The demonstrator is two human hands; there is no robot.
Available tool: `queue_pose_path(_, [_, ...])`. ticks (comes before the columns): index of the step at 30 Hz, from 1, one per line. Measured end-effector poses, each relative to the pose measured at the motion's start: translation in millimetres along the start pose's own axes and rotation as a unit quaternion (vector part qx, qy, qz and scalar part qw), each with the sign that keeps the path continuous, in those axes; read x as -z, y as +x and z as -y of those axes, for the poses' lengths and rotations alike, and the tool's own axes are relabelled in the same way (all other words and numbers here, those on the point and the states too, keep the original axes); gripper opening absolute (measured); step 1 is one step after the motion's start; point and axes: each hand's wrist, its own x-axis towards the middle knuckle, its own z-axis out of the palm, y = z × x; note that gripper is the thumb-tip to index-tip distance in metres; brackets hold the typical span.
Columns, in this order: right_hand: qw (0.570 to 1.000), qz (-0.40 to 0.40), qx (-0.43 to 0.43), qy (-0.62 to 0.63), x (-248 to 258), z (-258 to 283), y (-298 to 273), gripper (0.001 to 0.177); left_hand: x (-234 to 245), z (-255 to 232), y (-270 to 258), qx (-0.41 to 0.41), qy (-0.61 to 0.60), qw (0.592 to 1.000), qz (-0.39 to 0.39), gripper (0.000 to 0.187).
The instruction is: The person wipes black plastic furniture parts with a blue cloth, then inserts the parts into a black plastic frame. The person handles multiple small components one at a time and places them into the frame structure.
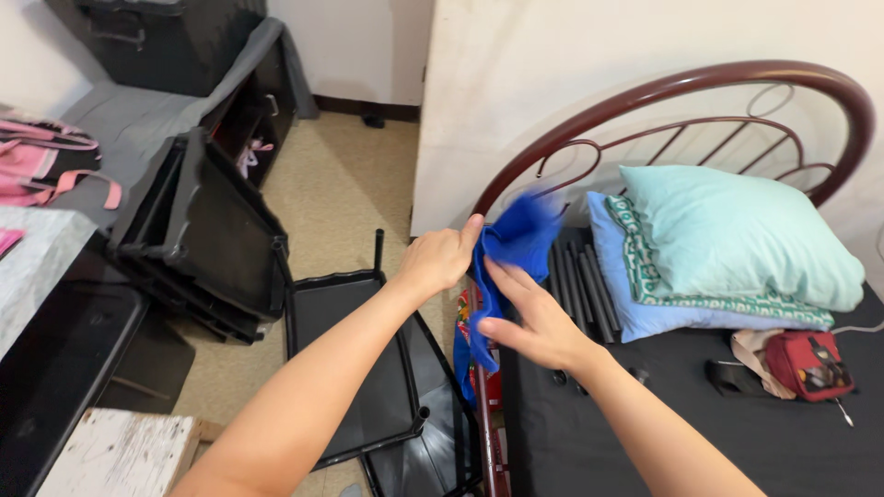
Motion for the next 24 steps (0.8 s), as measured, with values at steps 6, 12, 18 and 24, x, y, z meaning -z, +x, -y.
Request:
queue_pose_path(6, [0.939,0.122,-0.276,-0.162,-37,15,46,0.061,11,-4,-17,-0.041,0.044,0.998,-0.015,0.081])
queue_pose_path(12, [0.858,0.192,-0.328,0.345,-22,-6,58,0.062,27,4,-32,-0.261,0.027,0.961,-0.081,0.063])
queue_pose_path(18, [0.878,0.163,-0.343,0.291,-41,-6,51,0.054,22,14,-25,-0.269,0.079,0.958,-0.055,0.059])
queue_pose_path(24, [0.913,0.109,-0.35,-0.181,-71,11,56,0.065,11,19,-10,-0.08,0.099,0.992,0.011,0.068])
